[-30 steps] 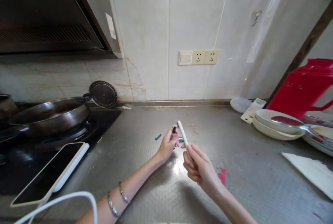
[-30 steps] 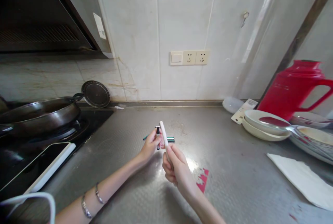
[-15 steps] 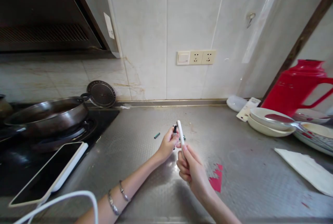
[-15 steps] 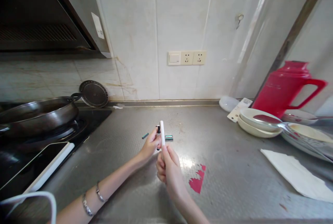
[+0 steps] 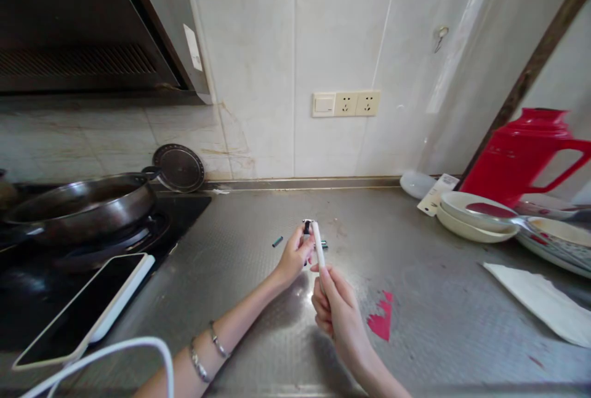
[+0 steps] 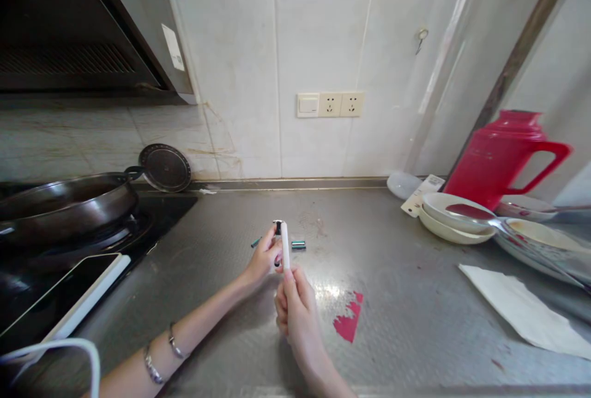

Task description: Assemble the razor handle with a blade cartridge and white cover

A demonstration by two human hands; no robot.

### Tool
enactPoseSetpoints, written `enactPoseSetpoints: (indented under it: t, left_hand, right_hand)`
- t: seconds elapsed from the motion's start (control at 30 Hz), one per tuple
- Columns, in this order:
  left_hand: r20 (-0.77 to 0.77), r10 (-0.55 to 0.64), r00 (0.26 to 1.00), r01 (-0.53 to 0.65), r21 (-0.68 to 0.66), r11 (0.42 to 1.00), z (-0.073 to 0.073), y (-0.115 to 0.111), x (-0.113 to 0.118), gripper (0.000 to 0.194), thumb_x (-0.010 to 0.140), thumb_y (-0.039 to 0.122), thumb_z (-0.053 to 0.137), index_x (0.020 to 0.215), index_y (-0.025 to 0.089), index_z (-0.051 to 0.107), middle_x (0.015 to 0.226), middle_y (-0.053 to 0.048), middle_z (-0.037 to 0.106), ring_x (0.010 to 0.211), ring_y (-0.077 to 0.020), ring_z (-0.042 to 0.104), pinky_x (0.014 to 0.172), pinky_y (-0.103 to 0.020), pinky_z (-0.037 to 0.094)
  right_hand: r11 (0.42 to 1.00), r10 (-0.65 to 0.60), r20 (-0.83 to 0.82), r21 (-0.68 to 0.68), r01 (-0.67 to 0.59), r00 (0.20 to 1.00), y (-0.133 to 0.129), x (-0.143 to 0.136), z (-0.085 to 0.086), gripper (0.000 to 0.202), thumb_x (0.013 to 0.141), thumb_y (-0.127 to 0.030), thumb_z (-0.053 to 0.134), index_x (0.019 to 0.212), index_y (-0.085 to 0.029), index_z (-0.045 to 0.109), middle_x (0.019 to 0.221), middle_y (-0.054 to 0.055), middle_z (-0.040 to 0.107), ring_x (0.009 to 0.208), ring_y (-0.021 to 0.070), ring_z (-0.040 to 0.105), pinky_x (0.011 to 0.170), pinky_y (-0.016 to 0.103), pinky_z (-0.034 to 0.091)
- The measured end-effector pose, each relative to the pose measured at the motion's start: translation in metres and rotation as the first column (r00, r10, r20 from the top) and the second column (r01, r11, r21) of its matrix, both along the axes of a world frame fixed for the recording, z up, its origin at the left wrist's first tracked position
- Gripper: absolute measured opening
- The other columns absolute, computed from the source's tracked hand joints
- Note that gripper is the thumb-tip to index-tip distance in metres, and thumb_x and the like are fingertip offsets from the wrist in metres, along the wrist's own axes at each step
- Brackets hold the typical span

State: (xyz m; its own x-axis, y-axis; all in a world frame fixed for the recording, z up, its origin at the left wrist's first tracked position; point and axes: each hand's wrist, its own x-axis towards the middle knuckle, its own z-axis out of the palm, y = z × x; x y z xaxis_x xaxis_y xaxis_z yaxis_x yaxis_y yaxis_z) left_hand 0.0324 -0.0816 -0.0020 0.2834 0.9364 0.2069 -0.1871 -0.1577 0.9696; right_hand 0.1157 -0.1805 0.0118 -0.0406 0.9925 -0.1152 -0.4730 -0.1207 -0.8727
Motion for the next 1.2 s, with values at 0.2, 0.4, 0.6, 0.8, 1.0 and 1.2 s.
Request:
enactPoseSetpoints:
  t: [0.2, 0.4, 0.6, 0.8, 1.0, 1.2]
  left_hand:
    - [0.023, -0.045, 0.999, 0.045, -0.012, 0.999, 0.0018, -0.0022, 0.0014, 0.025, 0.075, 0.04, 0.057, 0.086, 0.019, 0.047, 0.055, 0.008, 0.041, 0.042, -0.005, 0.037, 0.043, -0.017, 0.032]
    - [0.005, -0.016, 1.0, 0.016, -0.01, 1.0, 0.0009, -0.0005, 0.0003, 0.025, 0.076, 0.04, 0.056, 0.086, 0.02, 0.046, 0.054, 0.008, 0.039, 0.041, -0.0045, 0.035, 0.041, -0.016, 0.03]
    - [-0.003, -0.017, 1.0, 0.017, -0.002, 1.0, 0.0026, -0.0022, 0.0004, 0.025, 0.077, 0.039, 0.055, 0.09, 0.019, 0.046, 0.055, 0.008, 0.039, 0.041, -0.0045, 0.035, 0.039, -0.017, 0.028]
    - [-0.027, -0.024, 0.999, 0.025, 0.055, 0.998, -0.0032, 0.0005, 0.0007, 0.02, 0.08, 0.035, 0.052, 0.088, 0.018, 0.045, 0.059, 0.007, 0.039, 0.044, -0.0046, 0.036, 0.04, -0.016, 0.028]
    - [-0.028, 0.001, 1.0, 0.001, 0.055, 0.998, -0.0059, 0.0031, 0.0005, 0.017, 0.08, 0.033, 0.052, 0.082, 0.018, 0.044, 0.058, 0.007, 0.037, 0.045, -0.0045, 0.033, 0.042, -0.016, 0.028]
    - [-0.047, 0.0, 0.999, 0.004, 0.083, 0.997, -0.003, 0.0012, 0.0003, 0.018, 0.078, 0.033, 0.054, 0.085, 0.018, 0.047, 0.062, 0.006, 0.04, 0.047, -0.0051, 0.034, 0.044, -0.017, 0.029]
  right_hand:
    - [0.999, -0.018, -0.01, 0.03, 0.018, 1.0, 0.0029, -0.0016, 0.0007, 0.044, 0.067, -0.061, 0.062, 0.078, -0.023, 0.042, 0.049, -0.012, 0.029, 0.035, 0.0012, 0.015, 0.031, 0.014, 0.008]
    - [1.0, -0.02, -0.002, 0.007, 0.02, 1.0, 0.0015, -0.0028, -0.0018, 0.044, 0.068, -0.061, 0.062, 0.08, -0.023, 0.043, 0.049, -0.012, 0.029, 0.035, 0.0014, 0.016, 0.031, 0.014, 0.008]
    - [1.0, -0.01, 0.003, -0.012, 0.01, 1.0, 0.0022, -0.0041, -0.0042, 0.044, 0.068, -0.061, 0.061, 0.076, -0.023, 0.04, 0.049, -0.012, 0.029, 0.035, 0.0016, 0.016, 0.031, 0.014, 0.009]
    - [0.999, -0.016, -0.011, 0.047, 0.016, 1.0, 0.0041, -0.0055, 0.0004, 0.042, 0.071, -0.06, 0.059, 0.078, -0.023, 0.041, 0.05, -0.012, 0.028, 0.035, 0.0012, 0.016, 0.031, 0.013, 0.009]
    - [1.0, 0.025, 0.054, -0.009, -0.024, 0.998, 0.0004, -0.0087, -0.0005, 0.043, 0.071, -0.061, 0.059, 0.078, -0.022, 0.042, 0.049, -0.012, 0.03, 0.035, 0.0015, 0.018, 0.031, 0.013, 0.012]
    - [1.0, 0.001, -0.001, 0.019, -0.001, 1.0, 0.0031, -0.0093, 0.0002, 0.043, 0.071, -0.061, 0.059, 0.078, -0.022, 0.04, 0.05, -0.012, 0.029, 0.035, 0.0011, 0.016, 0.031, 0.013, 0.009]
